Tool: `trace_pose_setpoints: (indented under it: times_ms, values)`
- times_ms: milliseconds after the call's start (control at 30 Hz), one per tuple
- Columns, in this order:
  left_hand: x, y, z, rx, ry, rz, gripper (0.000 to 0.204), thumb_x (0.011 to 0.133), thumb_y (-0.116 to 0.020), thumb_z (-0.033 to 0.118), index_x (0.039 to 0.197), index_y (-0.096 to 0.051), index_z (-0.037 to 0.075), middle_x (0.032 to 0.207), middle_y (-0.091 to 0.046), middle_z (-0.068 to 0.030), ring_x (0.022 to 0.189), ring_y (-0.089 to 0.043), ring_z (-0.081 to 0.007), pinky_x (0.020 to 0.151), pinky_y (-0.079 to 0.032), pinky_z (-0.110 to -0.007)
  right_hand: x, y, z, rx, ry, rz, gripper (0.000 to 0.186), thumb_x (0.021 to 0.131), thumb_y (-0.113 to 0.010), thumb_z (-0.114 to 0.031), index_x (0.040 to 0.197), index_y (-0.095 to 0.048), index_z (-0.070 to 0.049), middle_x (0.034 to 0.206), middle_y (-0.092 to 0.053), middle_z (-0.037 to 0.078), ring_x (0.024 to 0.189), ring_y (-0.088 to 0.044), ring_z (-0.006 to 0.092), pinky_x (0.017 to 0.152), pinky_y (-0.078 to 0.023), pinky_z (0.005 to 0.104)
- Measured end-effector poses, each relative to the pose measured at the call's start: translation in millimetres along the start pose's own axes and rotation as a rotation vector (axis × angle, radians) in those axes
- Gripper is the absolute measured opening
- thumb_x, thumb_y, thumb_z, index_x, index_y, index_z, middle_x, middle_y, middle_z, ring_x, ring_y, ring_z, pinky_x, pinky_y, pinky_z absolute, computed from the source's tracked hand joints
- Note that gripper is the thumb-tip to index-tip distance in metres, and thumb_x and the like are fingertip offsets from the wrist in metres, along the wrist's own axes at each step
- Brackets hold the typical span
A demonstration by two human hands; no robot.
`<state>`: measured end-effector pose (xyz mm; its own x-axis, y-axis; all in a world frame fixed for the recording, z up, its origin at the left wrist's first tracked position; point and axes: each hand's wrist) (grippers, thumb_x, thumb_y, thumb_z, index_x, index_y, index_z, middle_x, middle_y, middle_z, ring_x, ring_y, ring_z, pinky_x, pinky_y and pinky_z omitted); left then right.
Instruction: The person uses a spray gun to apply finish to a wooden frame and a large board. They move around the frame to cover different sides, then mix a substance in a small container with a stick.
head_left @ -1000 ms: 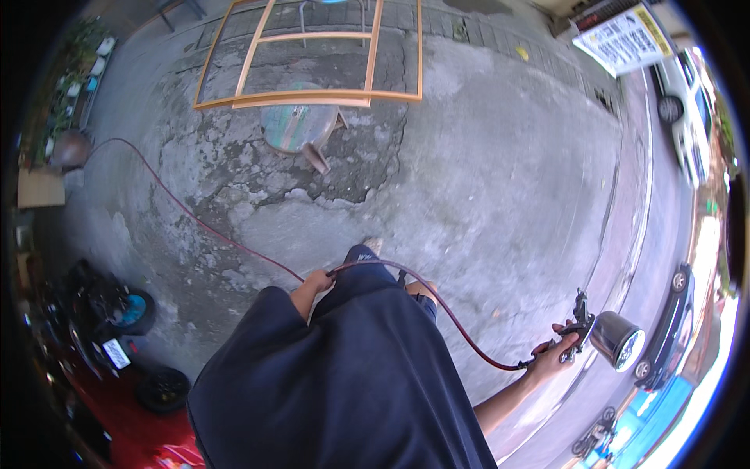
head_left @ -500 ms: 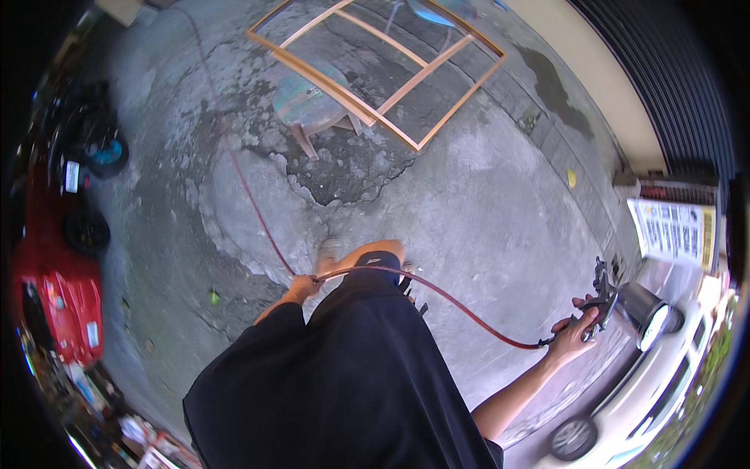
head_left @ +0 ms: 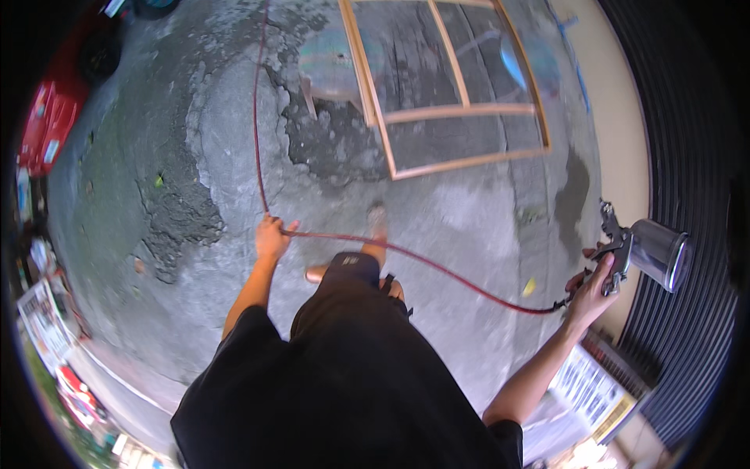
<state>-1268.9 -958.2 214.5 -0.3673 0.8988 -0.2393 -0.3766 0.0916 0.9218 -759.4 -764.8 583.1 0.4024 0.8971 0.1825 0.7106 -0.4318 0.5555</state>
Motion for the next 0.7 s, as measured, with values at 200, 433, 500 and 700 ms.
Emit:
trace_pose_setpoints:
  times_ms: [200,433,500,700]
  values:
    - [33,65,59,-0.237,-0.289,0.464,0.048,0.091,-0.069,0.034,0.06,-0.051,0.002,0.075,-0.062,-0.0162,0.076,-0.062,-0.0375,0.074,-0.049,-0.046,142,-62,-14,-0.04,0.229,-0.24,0.037,0.104,-0.053,-0.032,0.116,-0.063,0.001,0.087,-0.069,0.011,0.041,-0.048,0.0079,0.034,-0.035,0.0219]
    - [51,111,147,-0.391,-0.055,0.743,0.055,0.095,-0.064,0.036,0.062,-0.039,0.001,0.06,-0.038,-0.0134,0.057,-0.042,-0.0337,0.053,-0.033,-0.041,257,-202,-15,-0.156,0.371,-0.494,0.037,0.1,-0.06,-0.035,0.103,-0.07,0.002,0.077,-0.068,0.007,0.04,-0.047,0.0084,0.036,-0.034,0.0263]
    - [43,116,162,-0.35,0.015,0.856,0.06,0.098,-0.057,0.044,0.061,-0.036,0.002,0.059,-0.033,-0.0114,0.054,-0.04,-0.0299,0.052,-0.031,-0.04,278,-254,-6,-0.143,0.42,-0.59,0.038,0.1,-0.061,-0.035,0.1,-0.07,0.002,0.076,-0.069,0.007,0.04,-0.049,0.0089,0.037,-0.035,0.0269]
    - [68,96,201,-0.324,-0.029,1.032,0.073,0.099,-0.033,0.065,0.057,-0.03,0.004,0.055,-0.033,-0.0063,0.05,-0.034,-0.02,0.049,-0.028,-0.034,312,-392,49,-0.129,0.419,-0.774,0.042,0.099,-0.061,-0.038,0.102,-0.07,0.002,0.079,-0.07,0.007,0.041,-0.05,0.0096,0.038,-0.037,0.0271]
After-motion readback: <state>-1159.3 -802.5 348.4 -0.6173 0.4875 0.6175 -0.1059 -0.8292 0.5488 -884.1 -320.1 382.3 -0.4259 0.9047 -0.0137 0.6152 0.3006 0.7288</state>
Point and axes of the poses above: each hand's wrist, its own x-axis towards the middle knuckle, its own y-axis out of the back of the hand, z = x × y
